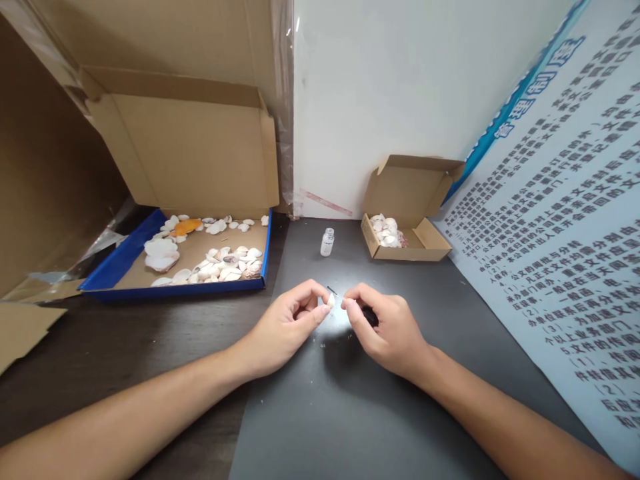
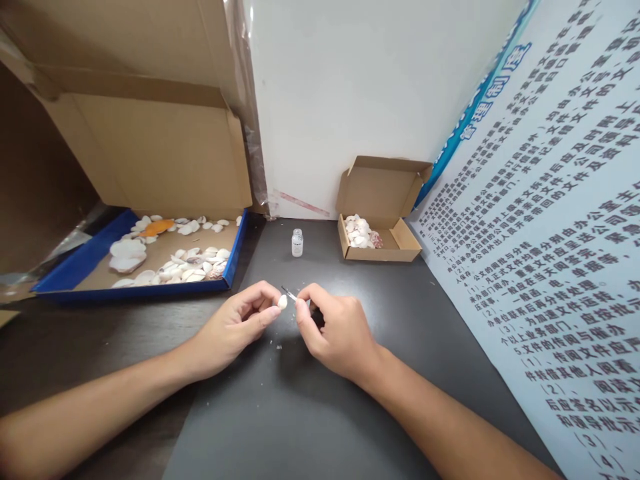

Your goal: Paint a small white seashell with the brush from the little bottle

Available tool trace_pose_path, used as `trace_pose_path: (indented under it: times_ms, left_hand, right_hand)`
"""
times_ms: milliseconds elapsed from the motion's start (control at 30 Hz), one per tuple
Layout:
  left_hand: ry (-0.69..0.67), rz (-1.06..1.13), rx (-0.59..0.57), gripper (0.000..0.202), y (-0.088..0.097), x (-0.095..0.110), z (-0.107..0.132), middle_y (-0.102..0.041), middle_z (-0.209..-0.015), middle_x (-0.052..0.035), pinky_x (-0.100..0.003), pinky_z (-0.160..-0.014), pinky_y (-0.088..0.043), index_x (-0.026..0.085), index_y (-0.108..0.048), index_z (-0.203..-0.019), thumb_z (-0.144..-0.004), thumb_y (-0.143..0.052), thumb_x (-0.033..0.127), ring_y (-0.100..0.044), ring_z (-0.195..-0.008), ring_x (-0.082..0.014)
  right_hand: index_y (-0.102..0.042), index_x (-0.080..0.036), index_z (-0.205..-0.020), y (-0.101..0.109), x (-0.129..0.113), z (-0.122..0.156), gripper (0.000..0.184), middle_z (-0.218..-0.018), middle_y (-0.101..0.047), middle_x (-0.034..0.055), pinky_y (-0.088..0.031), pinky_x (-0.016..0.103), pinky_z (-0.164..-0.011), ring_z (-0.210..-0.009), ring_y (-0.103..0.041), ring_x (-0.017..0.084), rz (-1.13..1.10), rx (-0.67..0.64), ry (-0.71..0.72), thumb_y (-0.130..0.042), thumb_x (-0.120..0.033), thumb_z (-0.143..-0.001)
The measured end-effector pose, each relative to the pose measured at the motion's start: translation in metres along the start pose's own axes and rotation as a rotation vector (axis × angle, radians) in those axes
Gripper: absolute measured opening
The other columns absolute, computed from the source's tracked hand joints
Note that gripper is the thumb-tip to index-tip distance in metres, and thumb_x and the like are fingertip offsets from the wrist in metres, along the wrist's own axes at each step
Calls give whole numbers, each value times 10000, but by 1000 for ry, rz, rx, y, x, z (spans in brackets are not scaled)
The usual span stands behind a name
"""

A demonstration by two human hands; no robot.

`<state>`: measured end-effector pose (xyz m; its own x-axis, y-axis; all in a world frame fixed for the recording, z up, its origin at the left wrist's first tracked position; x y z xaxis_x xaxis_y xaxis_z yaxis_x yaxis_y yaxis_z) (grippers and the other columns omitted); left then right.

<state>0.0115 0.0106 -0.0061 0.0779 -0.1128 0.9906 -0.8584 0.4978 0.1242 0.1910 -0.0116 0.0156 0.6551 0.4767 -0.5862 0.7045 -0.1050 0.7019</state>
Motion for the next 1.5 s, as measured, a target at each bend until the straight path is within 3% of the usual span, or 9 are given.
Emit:
trace_pose_path:
  times_ms: [300, 633, 867, 1067, 1300, 1500]
  left_hand:
    - [-6, -27, 15, 222, 0, 2, -1, -313, -655, 71, -247, -574, -256, 197, -575, -928, -944, -545, 417, -283, -603, -106]
    - [16, -11, 28, 230, 1, 0, -2, -339, -653, 73, -233, -537, -258, 199, -564, -925, -938, -545, 427, -298, -567, -96]
    - [33, -18, 37, 226, 4, -3, -5, -349, -643, 70, -231, -542, -270, 196, -578, -921, -938, -536, 417, -311, -571, -102]
    - [75, 37, 22, 246, 5, -3, -6, -373, -642, 74, -225, -514, -252, 194, -550, -925, -929, -543, 440, -307, -546, -89]
    - [212, 243, -64, 357, 4, -5, -8, -378, -625, 92, -220, -430, -193, 197, -501, -901, -881, -590, 542, -254, -449, -50]
    - [225, 241, -99, 343, 4, -3, -8, -356, -579, 99, -204, -446, -219, 185, -508, -883, -890, -589, 519, -277, -462, -52]
  right_hand:
    - [-555, -199, -792, 1, 1, 0, 193, -555, -484, -61, -319, 231, -514, -464, -406, 92, -34, -92, 4, -449, -253, -944]
    - [-554, -201, -732, 5, -3, -9, 247, -576, -485, -55, -306, 240, -536, -525, -422, 105, -96, -183, -159, -463, -279, -948]
    - [-573, -194, -725, 1, -5, -9, 245, -578, -474, -51, -306, 229, -508, -529, -419, 108, -200, -173, -267, -466, -262, -935]
    - [-571, -193, -723, -3, 0, 0, 252, -565, -471, -51, -319, 231, -517, -528, -423, 106, -248, -246, -243, -472, -273, -940]
    - [-572, -201, -781, 2, 7, 3, 203, -635, -542, -30, -382, 248, -569, -580, -495, 122, -236, -154, -151, -490, -284, -948]
    - [-613, -203, -782, 2, 14, -2, 153, -653, -570, -22, -394, 244, -563, -602, -525, 129, -155, -82, -181, -545, -235, -914]
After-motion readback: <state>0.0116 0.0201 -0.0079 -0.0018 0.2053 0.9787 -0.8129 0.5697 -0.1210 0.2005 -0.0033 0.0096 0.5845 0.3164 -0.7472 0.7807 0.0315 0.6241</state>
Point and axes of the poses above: each hand's wrist, its own z-axis away from the middle knuckle, its own y-axis out of the back of the hand, x = y × z, the point moved 2 cm from there along -z, towards the middle knuckle
